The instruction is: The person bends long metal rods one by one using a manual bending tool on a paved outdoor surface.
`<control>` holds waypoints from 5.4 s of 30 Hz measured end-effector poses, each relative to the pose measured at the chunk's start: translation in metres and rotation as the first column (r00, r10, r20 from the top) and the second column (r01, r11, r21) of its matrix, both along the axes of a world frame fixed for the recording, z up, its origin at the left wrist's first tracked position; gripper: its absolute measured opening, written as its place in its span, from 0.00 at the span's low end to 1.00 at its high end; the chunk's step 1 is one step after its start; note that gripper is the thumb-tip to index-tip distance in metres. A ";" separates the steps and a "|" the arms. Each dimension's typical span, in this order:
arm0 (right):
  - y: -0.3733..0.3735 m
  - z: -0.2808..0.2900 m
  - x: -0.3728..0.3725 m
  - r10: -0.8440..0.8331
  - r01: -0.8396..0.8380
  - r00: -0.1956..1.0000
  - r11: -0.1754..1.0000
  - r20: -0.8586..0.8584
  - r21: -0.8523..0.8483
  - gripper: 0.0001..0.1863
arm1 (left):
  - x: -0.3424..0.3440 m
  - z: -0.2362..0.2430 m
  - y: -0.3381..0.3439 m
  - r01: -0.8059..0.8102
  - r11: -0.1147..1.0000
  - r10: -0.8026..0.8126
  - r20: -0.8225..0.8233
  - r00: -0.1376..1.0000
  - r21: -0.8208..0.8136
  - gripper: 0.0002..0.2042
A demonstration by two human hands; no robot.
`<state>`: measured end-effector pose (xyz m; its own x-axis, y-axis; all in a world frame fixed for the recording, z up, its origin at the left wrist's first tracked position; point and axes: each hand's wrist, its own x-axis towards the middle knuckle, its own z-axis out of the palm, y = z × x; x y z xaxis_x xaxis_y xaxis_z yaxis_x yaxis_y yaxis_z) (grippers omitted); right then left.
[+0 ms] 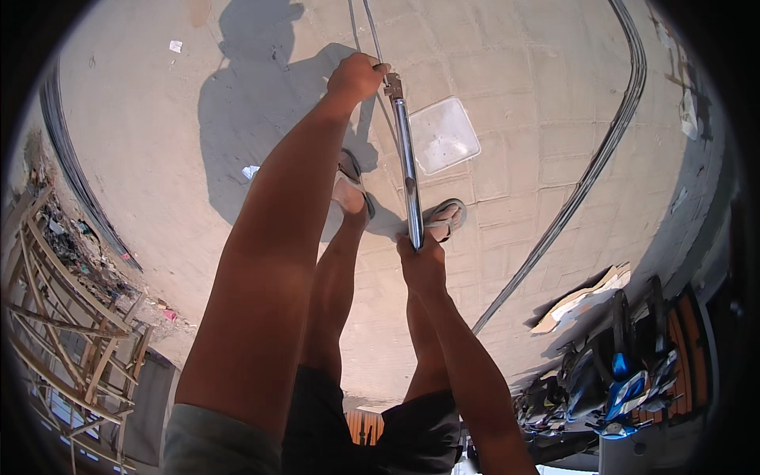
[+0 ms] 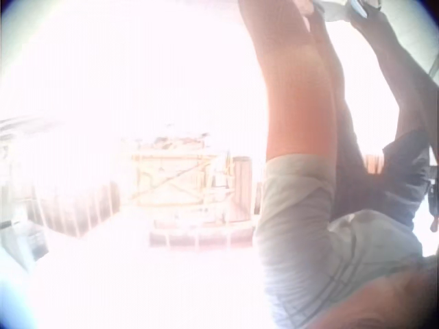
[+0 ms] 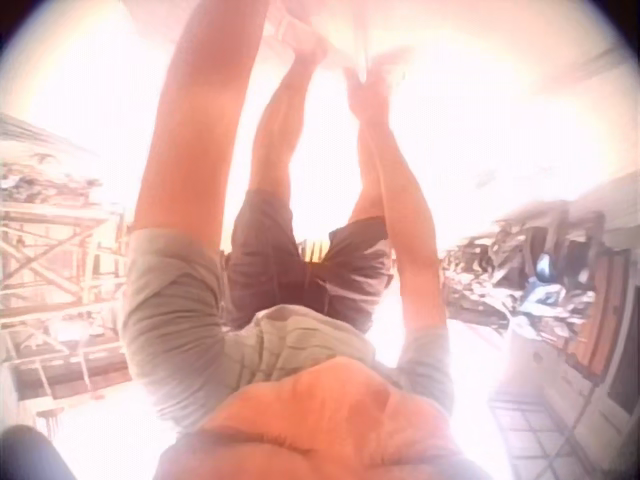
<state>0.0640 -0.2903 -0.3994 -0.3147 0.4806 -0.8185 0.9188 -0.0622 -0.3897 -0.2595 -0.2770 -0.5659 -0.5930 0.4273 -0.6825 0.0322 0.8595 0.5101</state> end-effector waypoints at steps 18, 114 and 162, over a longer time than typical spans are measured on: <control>0.055 0.052 -0.050 0.045 0.002 0.977 0.976 0.209 -0.219 0.17 | -0.015 -0.006 0.001 -0.343 0.898 0.304 0.173 0.937 0.277 0.16; 0.114 0.008 -0.152 0.303 -0.302 0.948 0.953 0.094 -0.028 0.17 | -0.081 -0.063 0.016 -0.283 0.920 0.323 -0.115 0.939 0.271 0.15; 0.094 -0.014 -0.163 0.407 -0.434 0.898 0.883 0.171 0.178 0.17 | 0.036 0.027 0.038 -0.860 0.501 0.584 0.695 0.420 0.099 0.26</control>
